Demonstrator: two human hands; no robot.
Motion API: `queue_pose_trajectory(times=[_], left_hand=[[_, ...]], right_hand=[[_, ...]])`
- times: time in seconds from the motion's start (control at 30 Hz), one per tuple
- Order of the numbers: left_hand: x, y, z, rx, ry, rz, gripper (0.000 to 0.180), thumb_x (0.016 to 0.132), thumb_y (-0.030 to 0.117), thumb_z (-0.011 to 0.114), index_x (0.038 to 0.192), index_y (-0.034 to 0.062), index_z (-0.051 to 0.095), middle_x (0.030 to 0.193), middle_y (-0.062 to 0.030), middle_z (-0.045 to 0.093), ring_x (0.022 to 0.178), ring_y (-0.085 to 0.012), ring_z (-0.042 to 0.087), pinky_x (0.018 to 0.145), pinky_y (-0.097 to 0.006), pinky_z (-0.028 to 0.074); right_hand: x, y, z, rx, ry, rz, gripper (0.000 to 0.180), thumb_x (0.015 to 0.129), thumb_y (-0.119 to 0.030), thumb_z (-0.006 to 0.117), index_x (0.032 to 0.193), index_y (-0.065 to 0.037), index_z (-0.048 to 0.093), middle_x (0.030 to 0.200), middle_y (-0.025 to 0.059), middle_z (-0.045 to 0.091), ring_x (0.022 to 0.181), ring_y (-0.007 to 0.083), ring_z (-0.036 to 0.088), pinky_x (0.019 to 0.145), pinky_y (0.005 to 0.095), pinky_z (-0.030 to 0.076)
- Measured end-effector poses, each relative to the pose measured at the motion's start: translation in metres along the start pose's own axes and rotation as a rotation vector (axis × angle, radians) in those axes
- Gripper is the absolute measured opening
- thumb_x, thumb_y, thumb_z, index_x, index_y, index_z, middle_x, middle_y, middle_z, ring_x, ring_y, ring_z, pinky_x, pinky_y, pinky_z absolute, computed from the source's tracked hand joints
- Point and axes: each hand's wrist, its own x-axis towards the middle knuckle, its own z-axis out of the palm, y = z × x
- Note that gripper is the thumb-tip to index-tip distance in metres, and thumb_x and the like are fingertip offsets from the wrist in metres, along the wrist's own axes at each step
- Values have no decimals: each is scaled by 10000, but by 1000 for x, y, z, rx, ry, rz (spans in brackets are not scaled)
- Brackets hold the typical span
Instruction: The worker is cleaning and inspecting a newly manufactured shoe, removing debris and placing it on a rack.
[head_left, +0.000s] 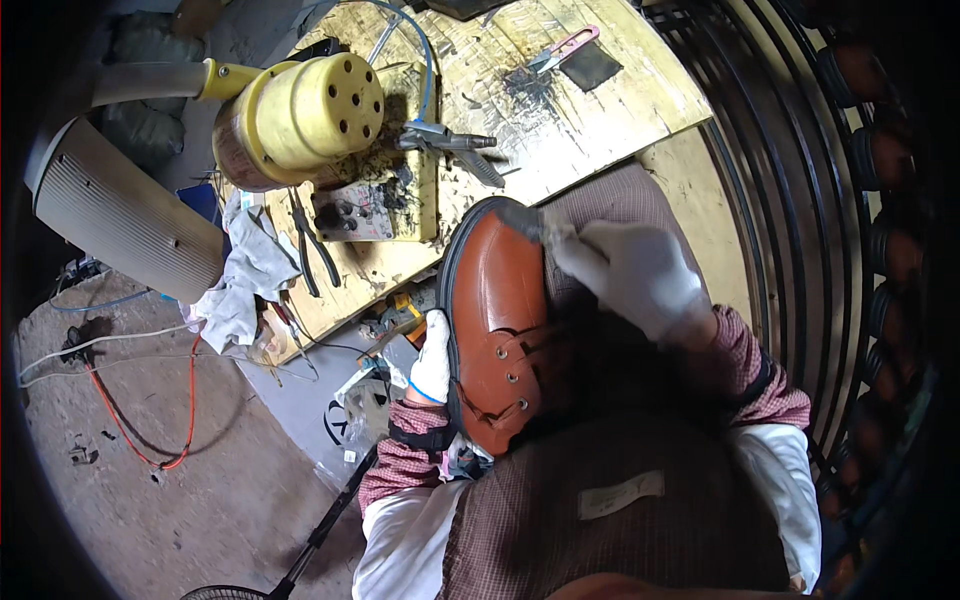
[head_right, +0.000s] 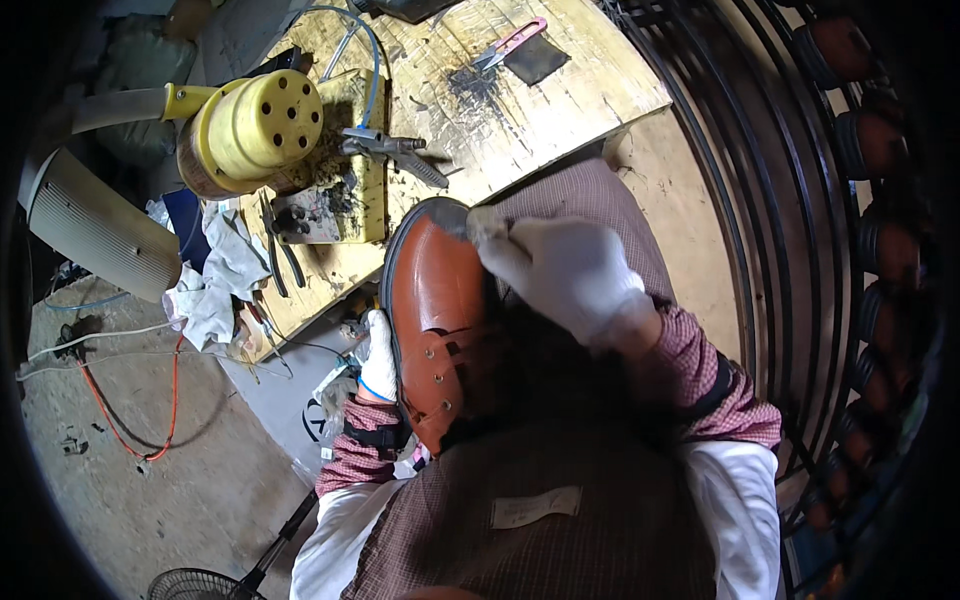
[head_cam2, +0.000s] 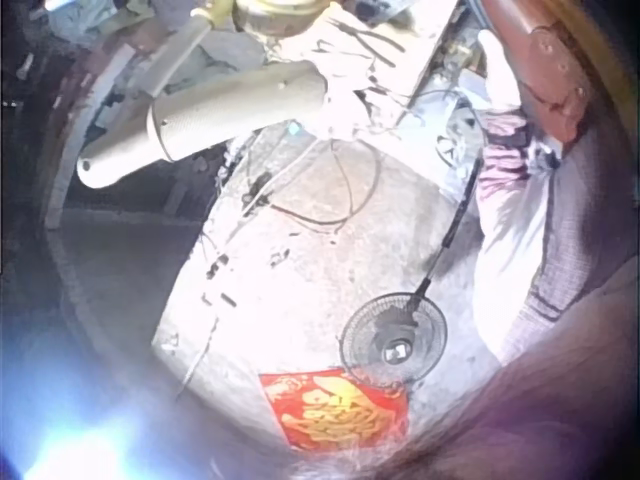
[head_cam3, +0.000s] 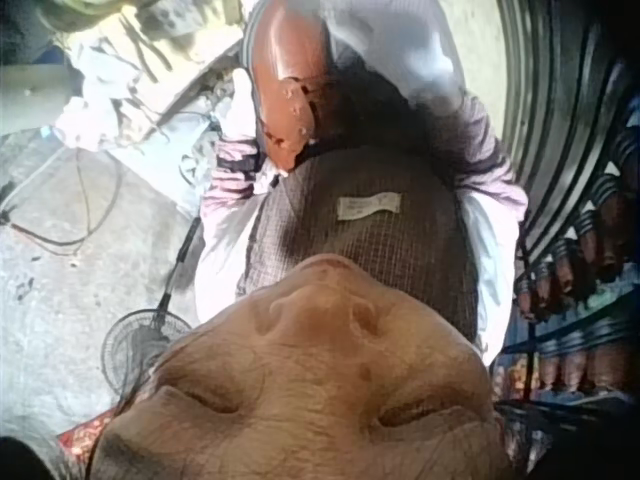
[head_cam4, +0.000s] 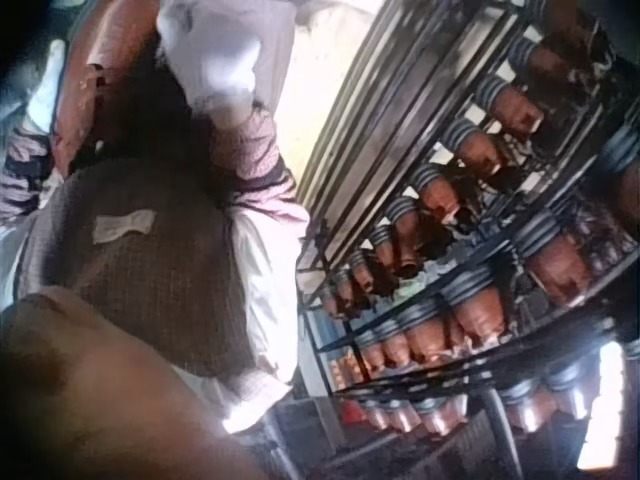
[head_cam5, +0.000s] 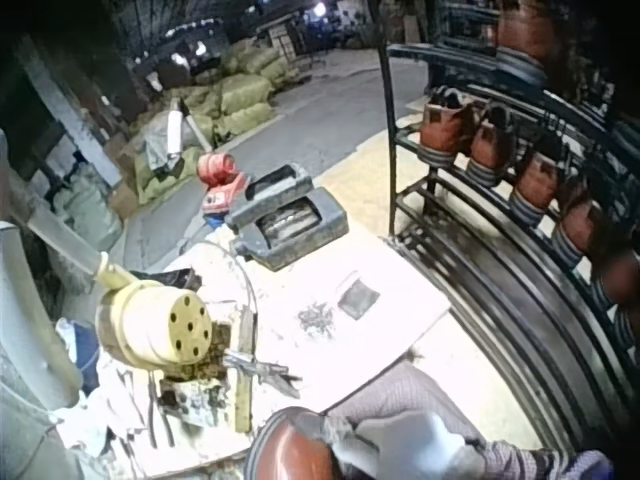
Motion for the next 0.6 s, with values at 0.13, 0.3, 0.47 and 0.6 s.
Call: queue_pose_trajectory(times=[0.13,0.3,0.47,0.6], left_hand=[[3,2,3,-100,44,51,728,1099,568,277,1584,28,331,1560,-193,459,1396,-349,499,1202,-447,389],[-7,0,-2,47,118,167,900,1009,717,352,1587,27,325,1584,-178,430,1420,-346,466,1210,-452,371],[6,5,-28,118,-27,341,1175,787,902,490,1591,60,331,1604,-149,407,1436,-326,442,1213,-467,361],[9,26,-23,213,-34,406,1161,787,884,518,1591,67,334,1605,-139,408,1436,-324,439,1211,-475,364]], right_hand=[[12,-10,-11,138,-172,215,418,1014,-404,597,827,-40,685,613,153,627,526,230,662,522,361,495],[18,22,-15,323,123,-212,364,1013,-344,624,854,-26,702,621,117,640,493,168,624,517,333,496],[106,43,-39,-374,162,-70,285,1006,-350,555,1121,-122,682,1013,160,714,940,359,682,810,446,541],[100,36,-40,-390,251,-177,450,1001,-400,544,1277,-62,656,1109,171,713,1000,368,682,875,469,536]])
